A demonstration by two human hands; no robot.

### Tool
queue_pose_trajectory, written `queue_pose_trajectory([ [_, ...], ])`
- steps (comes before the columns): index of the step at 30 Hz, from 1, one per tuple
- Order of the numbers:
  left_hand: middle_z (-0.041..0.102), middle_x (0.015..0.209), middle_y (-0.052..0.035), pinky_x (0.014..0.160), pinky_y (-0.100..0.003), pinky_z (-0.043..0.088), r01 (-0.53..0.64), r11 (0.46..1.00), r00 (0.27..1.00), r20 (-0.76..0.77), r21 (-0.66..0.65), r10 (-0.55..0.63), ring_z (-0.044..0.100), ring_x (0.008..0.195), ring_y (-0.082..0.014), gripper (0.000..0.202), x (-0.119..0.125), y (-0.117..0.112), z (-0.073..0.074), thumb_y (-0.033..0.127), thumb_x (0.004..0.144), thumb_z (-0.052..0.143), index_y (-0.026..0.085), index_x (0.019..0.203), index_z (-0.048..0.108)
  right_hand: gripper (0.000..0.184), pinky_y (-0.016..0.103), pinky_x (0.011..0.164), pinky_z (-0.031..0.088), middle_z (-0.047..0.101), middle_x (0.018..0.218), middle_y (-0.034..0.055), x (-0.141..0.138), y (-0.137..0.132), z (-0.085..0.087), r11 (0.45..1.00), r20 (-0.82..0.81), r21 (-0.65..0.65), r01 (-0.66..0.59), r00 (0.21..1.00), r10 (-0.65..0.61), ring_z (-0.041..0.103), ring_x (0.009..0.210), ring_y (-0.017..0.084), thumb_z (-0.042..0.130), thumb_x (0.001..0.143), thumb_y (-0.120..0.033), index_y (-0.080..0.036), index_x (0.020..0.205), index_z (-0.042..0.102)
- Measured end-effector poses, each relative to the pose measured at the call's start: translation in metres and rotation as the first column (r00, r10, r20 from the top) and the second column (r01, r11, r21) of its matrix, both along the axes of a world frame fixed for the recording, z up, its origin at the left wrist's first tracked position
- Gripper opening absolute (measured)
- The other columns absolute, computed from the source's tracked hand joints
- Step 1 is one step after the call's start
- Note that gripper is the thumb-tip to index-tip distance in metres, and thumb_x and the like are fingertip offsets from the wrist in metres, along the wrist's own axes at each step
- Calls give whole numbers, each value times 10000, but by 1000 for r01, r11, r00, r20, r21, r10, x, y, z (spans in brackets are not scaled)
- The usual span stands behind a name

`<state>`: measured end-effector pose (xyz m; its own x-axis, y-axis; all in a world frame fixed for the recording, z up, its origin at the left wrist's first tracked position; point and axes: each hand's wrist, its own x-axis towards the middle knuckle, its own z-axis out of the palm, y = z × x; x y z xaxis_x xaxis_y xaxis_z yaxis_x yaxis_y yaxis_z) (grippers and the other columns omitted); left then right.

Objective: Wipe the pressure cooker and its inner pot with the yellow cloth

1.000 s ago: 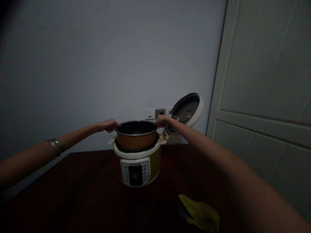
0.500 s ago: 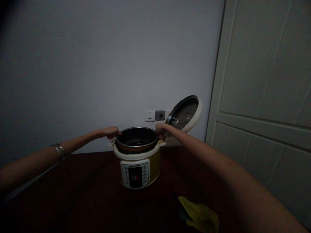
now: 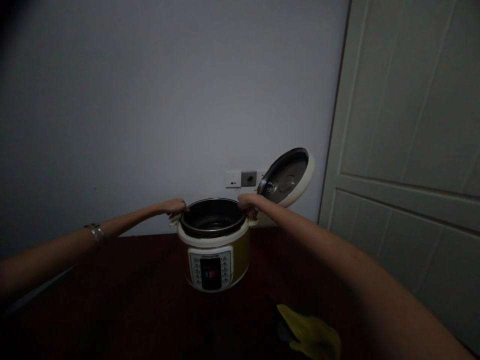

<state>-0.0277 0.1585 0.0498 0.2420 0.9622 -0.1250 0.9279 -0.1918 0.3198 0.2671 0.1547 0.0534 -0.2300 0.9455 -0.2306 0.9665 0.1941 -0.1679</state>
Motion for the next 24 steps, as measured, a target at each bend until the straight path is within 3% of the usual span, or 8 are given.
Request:
queue_pose_trajectory([
  [9, 432, 326, 5, 394, -229, 305, 14, 994, 994, -108, 105, -3, 423, 298, -120, 339, 0, -7, -8, 358, 748, 489, 166, 468, 479, 153, 245, 587, 492, 682, 733, 85, -3, -17, 3, 970, 173, 234, -63, 985, 22, 648, 664, 163, 666, 762, -219, -68, 782, 658],
  [12, 457, 354, -3, 396, -230, 299, 20, 992, 992, -130, 125, -4, 420, 303, -119, 351, -2, -10, -10, 397, 765, 465, 159, 511, 506, 185, 255, 639, 483, 698, 871, 169, -7, -32, 8, 921, 168, 380, -87, 985, 23, 665, 801, 233, 663, 746, -209, -60, 854, 684],
  [16, 493, 402, -6, 402, -222, 293, -25, 972, 1000, -4, 235, 26, 409, 313, -107, 399, -10, -9, -14, 513, 738, 499, 148, 584, 550, 346, 334, 737, 466, 638, 1076, 218, -6, -72, 32, 784, 139, 615, -80, 990, -9, 618, 974, 292, 413, 900, -299, -88, 1029, 655],
  [18, 508, 446, -5, 400, -214, 288, -107, 947, 983, 177, 303, 55, 412, 339, -102, 406, -23, -4, -15, 527, 736, 497, 144, 616, 560, 421, 364, 743, 455, 648, 1051, 193, 8, -102, 51, 667, 95, 743, -57, 995, -20, 614, 964, 289, 309, 929, -341, -122, 1067, 641],
  [20, 507, 484, -2, 395, -211, 288, -217, 913, 939, 329, 344, 100, 414, 360, -103, 394, -41, 1, -19, 511, 761, 454, 149, 639, 548, 371, 346, 682, 452, 688, 896, 118, 36, -134, 71, 320, -84, 945, 69, 996, 33, 640, 809, 242, 377, 898, -370, -189, 1103, 629],
  [22, 464, 467, 14, 389, -214, 295, -358, 865, 875, 450, 352, 178, 402, 358, -108, 365, -63, 4, -29, 481, 778, 409, 163, 629, 511, 338, 321, 641, 441, 678, 789, 87, 76, -158, 88, -2, -256, 966, 260, 955, 151, 619, 681, 193, 422, 872, -345, -193, 1083, 639],
  [23, 435, 443, 19, 384, -220, 299, -420, 842, 841, 494, 338, 221, 395, 351, -115, 351, -74, 4, -37, 457, 787, 380, 171, 616, 490, 335, 309, 610, 433, 664, 751, 82, 100, -165, 93, -132, -332, 920, 369, 913, 235, 595, 623, 171, 412, 871, -321, -183, 1068, 645],
  [24, 400, 418, 26, 381, -223, 300, -479, 817, 802, 538, 321, 259, 387, 346, -120, 342, -83, 2, -49, 429, 798, 339, 178, 607, 473, 341, 295, 562, 419, 646, 726, 78, 125, -168, 96, -209, -408, 848, 487, 851, 331, 572, 584, 159, 392, 870, -300, -177, 1070, 640],
])
